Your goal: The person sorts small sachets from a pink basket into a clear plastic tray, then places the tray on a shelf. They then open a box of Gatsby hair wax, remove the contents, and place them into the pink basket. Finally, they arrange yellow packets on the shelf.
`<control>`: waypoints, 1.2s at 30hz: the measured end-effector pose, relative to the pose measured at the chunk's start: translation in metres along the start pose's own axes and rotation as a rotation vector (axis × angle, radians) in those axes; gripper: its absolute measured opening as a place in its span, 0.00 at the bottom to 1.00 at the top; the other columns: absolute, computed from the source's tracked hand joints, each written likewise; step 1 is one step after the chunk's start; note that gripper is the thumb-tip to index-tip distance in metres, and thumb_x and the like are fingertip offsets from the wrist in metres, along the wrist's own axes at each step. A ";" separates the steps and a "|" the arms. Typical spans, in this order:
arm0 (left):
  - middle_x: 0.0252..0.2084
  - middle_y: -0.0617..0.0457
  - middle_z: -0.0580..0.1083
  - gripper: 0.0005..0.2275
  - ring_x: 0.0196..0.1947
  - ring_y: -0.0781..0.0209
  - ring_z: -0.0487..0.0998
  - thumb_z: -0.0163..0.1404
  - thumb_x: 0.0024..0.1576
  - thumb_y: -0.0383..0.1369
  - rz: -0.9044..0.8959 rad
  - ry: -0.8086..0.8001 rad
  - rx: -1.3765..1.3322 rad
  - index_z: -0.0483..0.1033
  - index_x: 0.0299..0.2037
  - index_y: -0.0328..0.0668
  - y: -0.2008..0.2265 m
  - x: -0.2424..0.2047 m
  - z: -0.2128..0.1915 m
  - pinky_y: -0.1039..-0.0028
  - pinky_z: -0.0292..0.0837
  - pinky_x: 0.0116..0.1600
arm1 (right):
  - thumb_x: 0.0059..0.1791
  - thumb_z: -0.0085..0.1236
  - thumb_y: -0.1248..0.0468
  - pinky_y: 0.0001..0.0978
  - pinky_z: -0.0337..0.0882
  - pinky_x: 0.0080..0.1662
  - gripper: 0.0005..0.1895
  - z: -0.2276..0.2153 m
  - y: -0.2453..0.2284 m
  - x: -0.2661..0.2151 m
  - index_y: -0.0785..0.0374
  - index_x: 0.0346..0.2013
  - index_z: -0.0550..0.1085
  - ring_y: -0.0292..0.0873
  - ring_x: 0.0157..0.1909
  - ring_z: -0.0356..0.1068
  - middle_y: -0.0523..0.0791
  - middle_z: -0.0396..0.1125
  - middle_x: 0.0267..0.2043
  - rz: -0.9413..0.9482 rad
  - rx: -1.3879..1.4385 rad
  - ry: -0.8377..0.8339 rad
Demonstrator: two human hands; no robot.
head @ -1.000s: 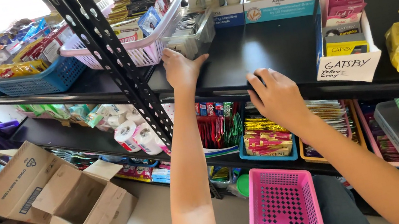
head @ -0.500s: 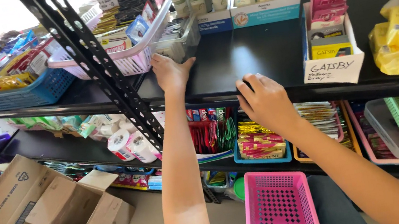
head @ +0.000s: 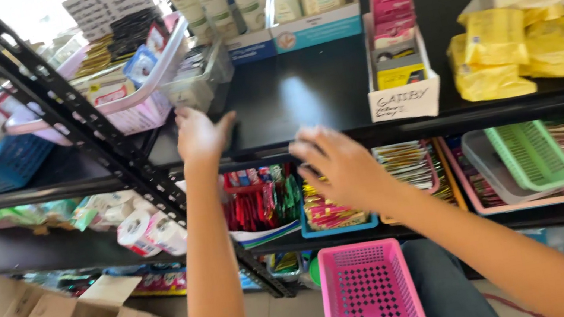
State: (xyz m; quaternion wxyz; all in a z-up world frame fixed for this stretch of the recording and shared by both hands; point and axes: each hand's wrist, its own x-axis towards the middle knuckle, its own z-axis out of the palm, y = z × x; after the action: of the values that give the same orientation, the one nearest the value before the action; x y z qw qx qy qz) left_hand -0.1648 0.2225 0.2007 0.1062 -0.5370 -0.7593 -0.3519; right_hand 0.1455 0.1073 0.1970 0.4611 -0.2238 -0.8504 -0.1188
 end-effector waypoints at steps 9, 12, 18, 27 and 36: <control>0.62 0.44 0.71 0.27 0.50 0.43 0.80 0.55 0.58 0.45 0.482 -0.226 -0.471 0.65 0.67 0.54 0.176 -0.134 -0.082 0.58 0.77 0.49 | 0.50 0.62 0.63 0.48 0.69 0.58 0.17 -0.102 0.014 -0.036 0.58 0.54 0.73 0.55 0.58 0.68 0.48 0.68 0.54 0.179 -0.165 0.081; 0.62 0.43 0.71 0.27 0.51 0.44 0.80 0.55 0.60 0.43 0.528 -0.238 -0.590 0.61 0.69 0.51 0.202 -0.145 -0.060 0.59 0.77 0.50 | 0.46 0.62 0.63 0.50 0.68 0.53 0.24 -0.126 0.030 -0.017 0.63 0.56 0.71 0.62 0.54 0.66 0.57 0.64 0.55 0.170 -0.375 0.141; 0.61 0.45 0.73 0.23 0.48 0.58 0.81 0.54 0.61 0.32 0.359 -0.353 -1.142 0.63 0.66 0.42 0.201 -0.164 -0.035 0.69 0.79 0.48 | 0.52 0.63 0.61 0.50 0.68 0.53 0.18 -0.120 0.085 -0.044 0.62 0.54 0.70 0.61 0.54 0.68 0.54 0.66 0.54 0.408 -0.214 -0.094; 0.60 0.42 0.73 0.15 0.55 0.56 0.80 0.47 0.69 0.28 0.149 -0.532 -1.473 0.66 0.65 0.34 0.093 -0.240 -0.056 0.68 0.75 0.60 | 0.52 0.63 0.66 0.39 0.70 0.56 0.21 -0.190 0.005 -0.052 0.66 0.55 0.63 0.57 0.56 0.68 0.55 0.59 0.51 0.444 0.102 -0.076; 0.70 0.52 0.65 0.34 0.67 0.49 0.69 0.42 0.58 0.55 -0.316 -0.886 -1.904 0.50 0.73 0.55 0.073 -0.353 -0.046 0.54 0.68 0.67 | 0.40 0.68 0.63 0.43 0.70 0.55 0.20 -0.172 -0.061 -0.261 0.52 0.46 0.74 0.52 0.57 0.68 0.50 0.64 0.58 0.281 0.178 -0.292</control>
State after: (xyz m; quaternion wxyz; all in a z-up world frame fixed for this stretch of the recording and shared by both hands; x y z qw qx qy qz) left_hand 0.0316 -0.0557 0.0744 -0.6909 -0.3744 -0.2028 -0.5843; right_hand 0.3654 -0.0865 0.0733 0.3631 -0.3135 -0.8756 0.0560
